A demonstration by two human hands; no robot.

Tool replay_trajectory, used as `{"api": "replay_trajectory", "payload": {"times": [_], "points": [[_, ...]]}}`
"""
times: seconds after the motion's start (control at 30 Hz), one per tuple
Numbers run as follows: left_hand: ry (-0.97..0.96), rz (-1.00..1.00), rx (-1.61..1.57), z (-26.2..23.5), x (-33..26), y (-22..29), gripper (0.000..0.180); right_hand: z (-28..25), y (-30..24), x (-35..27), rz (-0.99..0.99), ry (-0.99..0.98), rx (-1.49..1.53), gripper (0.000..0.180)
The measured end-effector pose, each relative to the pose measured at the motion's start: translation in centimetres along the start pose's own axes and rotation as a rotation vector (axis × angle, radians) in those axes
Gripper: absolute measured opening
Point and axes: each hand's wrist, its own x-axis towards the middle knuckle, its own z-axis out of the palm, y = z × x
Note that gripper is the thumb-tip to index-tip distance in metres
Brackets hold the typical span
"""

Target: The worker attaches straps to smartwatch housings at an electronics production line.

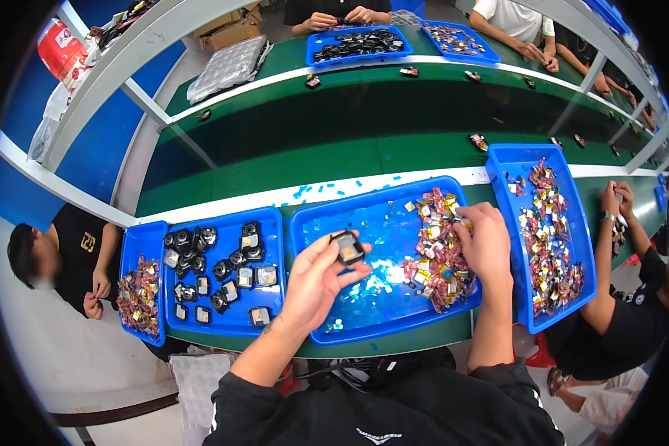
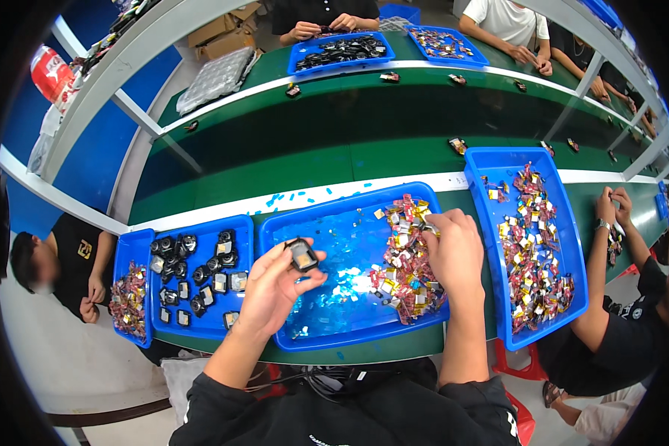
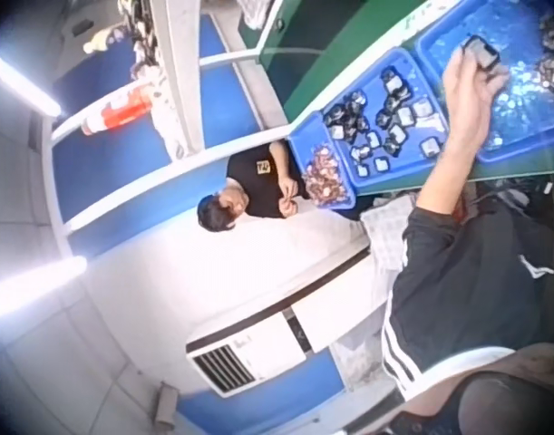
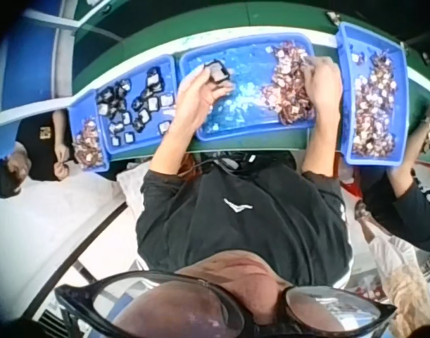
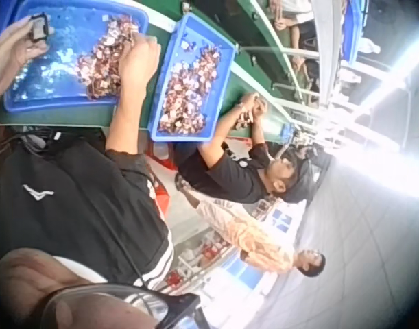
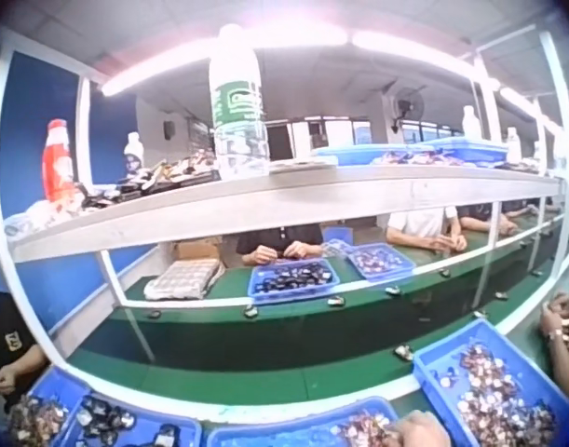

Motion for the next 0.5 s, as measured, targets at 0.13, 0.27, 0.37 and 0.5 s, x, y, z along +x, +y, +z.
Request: {"api": "replay_trajectory", "payload": {"times": [0.13, 0.27, 0.37, 0.5], "points": [[0.003, -0.017, -0.028, 0.2, 0.9, -0.2, 0.033, 1.5, -0.3, 0.7, -0.007, -0.049, 0.052, 0.015], [-0.055, -0.042, 0.027, -0.5, 1.2, -0.6, 0.036, -0.4, -2.4, 0.1, 0.154, -0.064, 0.418, 0.011], [-0.033, -0.007, 0.06, -0.9, 1.1, -0.5, 0.039, -0.5, -2.5, -0.7, 0.022, -0.085, 0.441, 0.01], [-0.025, 0.151, 0.221, -2.1, 1.5, -1.3, 0.027, -1.5, -3.8, -2.1, 0.263, -0.238, 1.003, 0.012]]}}
